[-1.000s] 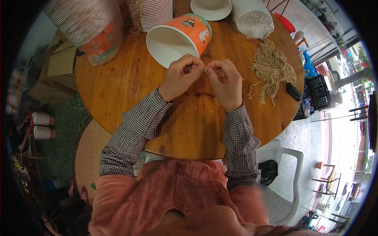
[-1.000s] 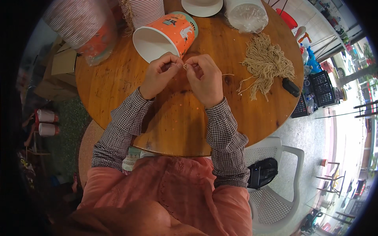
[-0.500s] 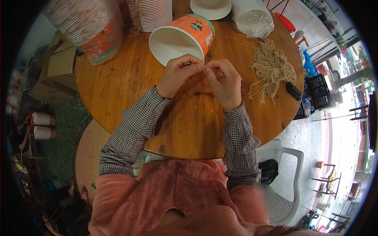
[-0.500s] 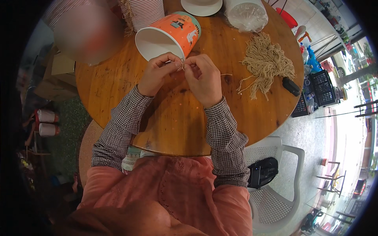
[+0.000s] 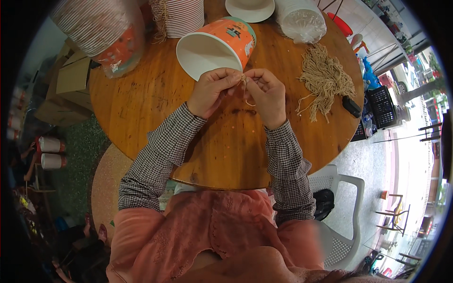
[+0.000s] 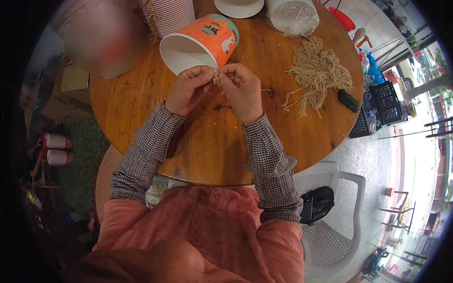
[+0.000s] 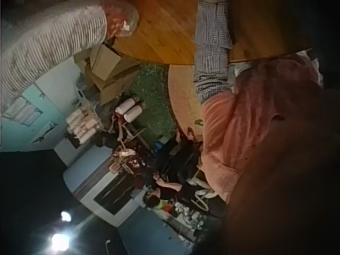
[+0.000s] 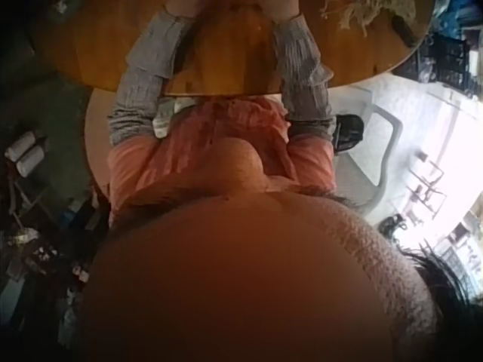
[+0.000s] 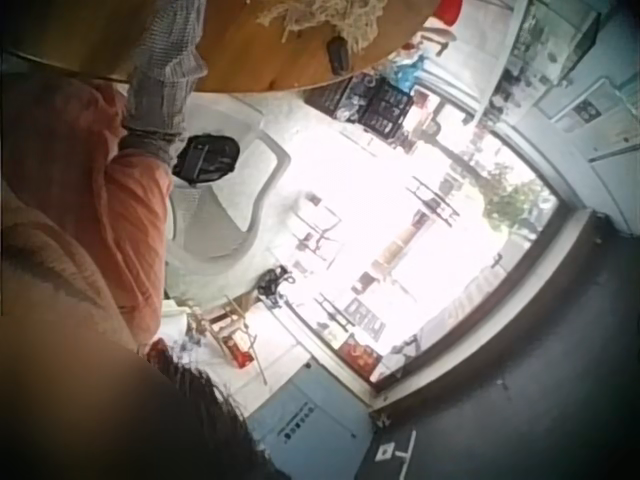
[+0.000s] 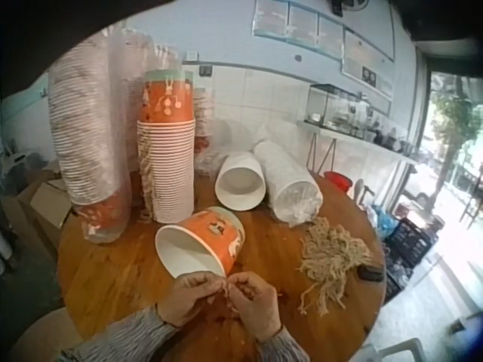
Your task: Attaching thin strings to paper buckets for packaging.
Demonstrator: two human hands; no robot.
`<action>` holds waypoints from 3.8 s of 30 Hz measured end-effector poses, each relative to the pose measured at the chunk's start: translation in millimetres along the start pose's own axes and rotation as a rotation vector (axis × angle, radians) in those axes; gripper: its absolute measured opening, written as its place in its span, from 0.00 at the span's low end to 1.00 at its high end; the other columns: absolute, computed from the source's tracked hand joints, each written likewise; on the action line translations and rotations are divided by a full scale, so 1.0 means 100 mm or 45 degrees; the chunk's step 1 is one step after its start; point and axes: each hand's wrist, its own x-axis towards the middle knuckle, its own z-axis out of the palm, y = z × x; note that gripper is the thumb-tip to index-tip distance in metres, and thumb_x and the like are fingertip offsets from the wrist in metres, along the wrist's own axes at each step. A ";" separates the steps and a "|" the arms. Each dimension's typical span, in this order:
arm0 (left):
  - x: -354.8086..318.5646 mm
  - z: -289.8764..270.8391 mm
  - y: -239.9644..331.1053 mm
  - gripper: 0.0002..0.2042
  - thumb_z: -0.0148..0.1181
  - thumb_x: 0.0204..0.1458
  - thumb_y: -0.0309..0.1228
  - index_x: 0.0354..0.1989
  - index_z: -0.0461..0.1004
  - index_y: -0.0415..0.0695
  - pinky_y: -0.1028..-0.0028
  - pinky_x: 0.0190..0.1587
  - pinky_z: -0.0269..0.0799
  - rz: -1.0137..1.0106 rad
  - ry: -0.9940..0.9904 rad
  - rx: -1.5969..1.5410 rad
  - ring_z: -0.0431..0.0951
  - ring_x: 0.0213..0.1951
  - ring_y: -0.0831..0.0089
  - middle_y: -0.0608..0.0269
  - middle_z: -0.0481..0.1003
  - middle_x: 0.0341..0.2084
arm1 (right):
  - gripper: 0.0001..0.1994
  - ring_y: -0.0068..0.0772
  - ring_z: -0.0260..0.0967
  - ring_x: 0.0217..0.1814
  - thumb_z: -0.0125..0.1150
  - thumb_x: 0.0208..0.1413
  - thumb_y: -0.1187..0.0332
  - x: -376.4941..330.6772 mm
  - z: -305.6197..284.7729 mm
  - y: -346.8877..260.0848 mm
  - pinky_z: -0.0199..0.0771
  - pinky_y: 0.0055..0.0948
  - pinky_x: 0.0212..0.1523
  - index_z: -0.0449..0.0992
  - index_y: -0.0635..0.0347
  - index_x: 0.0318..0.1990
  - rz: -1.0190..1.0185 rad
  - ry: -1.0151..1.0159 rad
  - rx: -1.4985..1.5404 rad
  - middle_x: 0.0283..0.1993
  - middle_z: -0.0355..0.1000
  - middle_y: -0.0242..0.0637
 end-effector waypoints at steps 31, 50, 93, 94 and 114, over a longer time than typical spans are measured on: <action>-0.07 0.15 -0.03 0.07 0.53 0.57 0.29 0.36 0.76 0.39 0.83 0.32 0.65 0.110 0.177 0.076 0.69 0.28 0.83 0.70 0.73 0.29 | 0.03 0.11 0.67 0.30 0.58 0.57 0.75 -0.02 0.02 0.02 0.67 0.12 0.30 0.71 0.64 0.34 -0.179 -0.077 -0.075 0.31 0.71 0.27; -0.07 0.16 -0.02 0.08 0.53 0.58 0.30 0.38 0.76 0.38 0.82 0.32 0.64 0.056 0.163 0.080 0.68 0.27 0.82 0.70 0.73 0.27 | 0.07 0.13 0.68 0.32 0.60 0.55 0.76 0.02 -0.15 -0.06 0.70 0.16 0.30 0.73 0.66 0.42 -0.227 -0.098 -0.166 0.35 0.72 0.29; -0.05 0.15 -0.02 0.04 0.59 0.51 0.25 0.30 0.74 0.36 0.75 0.28 0.65 0.723 0.179 1.133 0.69 0.25 0.71 0.61 0.69 0.22 | 0.09 0.15 0.70 0.32 0.59 0.56 0.75 0.05 -0.28 -0.03 0.72 0.15 0.29 0.74 0.66 0.43 -0.024 -0.177 -0.003 0.33 0.74 0.30; -0.05 0.15 -0.02 0.04 0.59 0.51 0.25 0.30 0.74 0.36 0.75 0.28 0.65 0.723 0.179 1.133 0.69 0.25 0.71 0.61 0.69 0.22 | 0.09 0.15 0.70 0.32 0.59 0.56 0.74 0.04 -0.27 -0.05 0.72 0.15 0.29 0.74 0.67 0.43 0.007 -0.069 -0.007 0.33 0.74 0.31; -0.04 0.13 -0.03 0.04 0.61 0.51 0.25 0.30 0.75 0.36 0.77 0.26 0.66 0.792 0.201 1.192 0.70 0.25 0.74 0.62 0.70 0.24 | 0.05 0.11 0.67 0.31 0.62 0.54 0.75 0.03 -0.25 -0.07 0.69 0.13 0.31 0.77 0.66 0.38 -0.118 -0.121 -0.176 0.32 0.74 0.26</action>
